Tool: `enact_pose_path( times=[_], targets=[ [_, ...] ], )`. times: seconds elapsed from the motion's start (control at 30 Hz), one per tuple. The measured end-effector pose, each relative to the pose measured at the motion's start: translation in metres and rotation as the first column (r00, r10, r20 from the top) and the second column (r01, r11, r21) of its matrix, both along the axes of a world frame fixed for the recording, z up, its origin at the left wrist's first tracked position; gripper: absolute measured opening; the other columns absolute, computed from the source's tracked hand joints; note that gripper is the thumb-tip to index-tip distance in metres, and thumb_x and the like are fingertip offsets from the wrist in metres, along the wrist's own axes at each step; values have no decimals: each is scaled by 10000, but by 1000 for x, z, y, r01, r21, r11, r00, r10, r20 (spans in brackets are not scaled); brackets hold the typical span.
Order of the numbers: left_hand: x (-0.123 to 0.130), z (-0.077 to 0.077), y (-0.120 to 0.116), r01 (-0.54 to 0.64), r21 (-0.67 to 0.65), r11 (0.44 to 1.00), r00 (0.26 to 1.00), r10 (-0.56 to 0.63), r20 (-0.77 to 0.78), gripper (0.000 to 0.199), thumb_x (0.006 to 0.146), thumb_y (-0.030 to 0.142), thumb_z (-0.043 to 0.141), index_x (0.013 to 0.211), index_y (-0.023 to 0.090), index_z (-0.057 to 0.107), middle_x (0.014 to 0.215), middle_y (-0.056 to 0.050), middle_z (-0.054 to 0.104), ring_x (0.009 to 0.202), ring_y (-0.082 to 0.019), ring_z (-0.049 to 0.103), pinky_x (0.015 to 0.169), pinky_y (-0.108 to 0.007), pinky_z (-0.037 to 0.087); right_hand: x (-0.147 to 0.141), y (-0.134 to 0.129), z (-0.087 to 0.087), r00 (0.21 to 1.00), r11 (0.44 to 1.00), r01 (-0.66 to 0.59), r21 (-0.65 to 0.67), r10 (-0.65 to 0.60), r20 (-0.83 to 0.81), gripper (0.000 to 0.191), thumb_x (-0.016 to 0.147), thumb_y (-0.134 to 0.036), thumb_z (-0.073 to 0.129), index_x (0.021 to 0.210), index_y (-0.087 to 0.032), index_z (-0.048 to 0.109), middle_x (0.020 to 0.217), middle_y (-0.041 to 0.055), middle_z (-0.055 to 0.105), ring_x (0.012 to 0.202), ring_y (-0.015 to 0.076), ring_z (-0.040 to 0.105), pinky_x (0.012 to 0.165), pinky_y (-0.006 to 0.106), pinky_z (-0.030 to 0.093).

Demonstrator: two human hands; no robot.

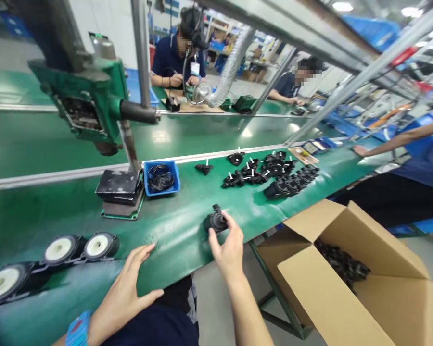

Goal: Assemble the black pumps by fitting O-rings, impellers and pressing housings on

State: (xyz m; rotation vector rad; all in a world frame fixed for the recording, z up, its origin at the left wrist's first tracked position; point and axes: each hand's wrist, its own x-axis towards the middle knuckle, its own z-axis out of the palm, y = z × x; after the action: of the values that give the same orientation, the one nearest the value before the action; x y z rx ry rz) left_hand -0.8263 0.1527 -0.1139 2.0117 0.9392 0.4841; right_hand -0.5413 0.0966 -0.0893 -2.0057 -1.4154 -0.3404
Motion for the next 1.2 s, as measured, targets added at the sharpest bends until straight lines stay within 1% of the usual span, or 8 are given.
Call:
enact_pose_path(
  times=[0.27, 0.57, 0.67, 0.8, 0.87, 1.0, 1.1, 1.2],
  targets=[
    [-3, -28, 3, 50, 143, 988, 998, -44, -41, 813, 761, 176, 695, 1505, 287, 386, 1492, -117, 515, 1356, -313, 556, 1069, -435, 550, 172, 5, -6, 948, 948, 317, 5, -317, 42, 656, 936, -559, 513, 1398, -94, 494, 1246, 187, 591, 1156, 273, 571, 1017, 501, 465],
    [-15, -23, 11, 168, 431, 887, 984, -179, -15, 591, 805, 249, 735, 1369, 313, 572, 1289, -88, 697, 1170, -274, 699, 943, -317, 616, 233, 20, 8, 881, 883, 451, 133, -464, 88, 664, 890, -680, 521, 1217, -111, 623, 990, 116, 622, 926, 192, 580, 882, 391, 473],
    [-37, -1, 12, 62, 643, 763, 986, -146, 78, 502, 836, 279, 728, 1316, 333, 589, 1150, -60, 746, 1166, -270, 698, 1012, -374, 581, 218, 27, 20, 900, 890, 413, 194, -432, 66, 776, 795, -762, 550, 1124, -74, 694, 942, 204, 625, 911, 303, 594, 797, 446, 411],
    [-72, 44, 32, -142, 691, 709, 978, 207, -11, 634, 813, 455, 765, 1368, 240, 547, 1288, -141, 679, 1323, -351, 575, 1149, -542, 431, 158, 58, 20, 966, 946, 213, 244, -242, 95, 736, 829, -763, 489, 1210, -169, 699, 1022, 211, 650, 963, 342, 630, 833, 493, 379],
    [-85, 65, 47, -112, 665, 738, 948, 281, -152, 790, 759, 572, 786, 1398, 188, 524, 1382, -179, 619, 1410, -391, 472, 1197, -599, 325, 109, 77, 17, 988, 981, -58, 185, 30, 151, 576, 893, -669, 496, 1208, -226, 688, 1070, 161, 669, 991, 300, 644, 872, 462, 413],
    [-92, 86, 67, -1, 597, 802, 907, 252, -337, 881, 740, 565, 809, 1459, 189, 465, 1469, -170, 559, 1510, -383, 311, 1236, -641, 169, 10, 111, 12, 893, 894, -441, 84, 428, 138, 429, 951, -590, 485, 1071, -235, 696, 1035, 58, 698, 979, 209, 647, 865, 366, 458],
    [-86, 87, 74, 69, 559, 827, 915, 171, -366, 929, 701, 541, 848, 1466, 196, 450, 1450, -156, 583, 1529, -365, 272, 1237, -641, 157, -28, 132, 6, 866, 869, -491, 66, 479, 141, 401, 955, -585, 488, 1049, -258, 701, 1039, 11, 704, 962, 173, 640, 854, 328, 454],
    [-80, 85, 83, 97, 541, 835, 924, 127, -360, 907, 682, 481, 879, 1435, 178, 475, 1390, -153, 633, 1519, -360, 299, 1230, -643, 174, -22, 144, 4, 904, 900, -420, 118, 405, 134, 425, 960, -578, 478, 1039, -224, 701, 1029, 48, 696, 958, 197, 623, 839, 346, 453]
  ],
)
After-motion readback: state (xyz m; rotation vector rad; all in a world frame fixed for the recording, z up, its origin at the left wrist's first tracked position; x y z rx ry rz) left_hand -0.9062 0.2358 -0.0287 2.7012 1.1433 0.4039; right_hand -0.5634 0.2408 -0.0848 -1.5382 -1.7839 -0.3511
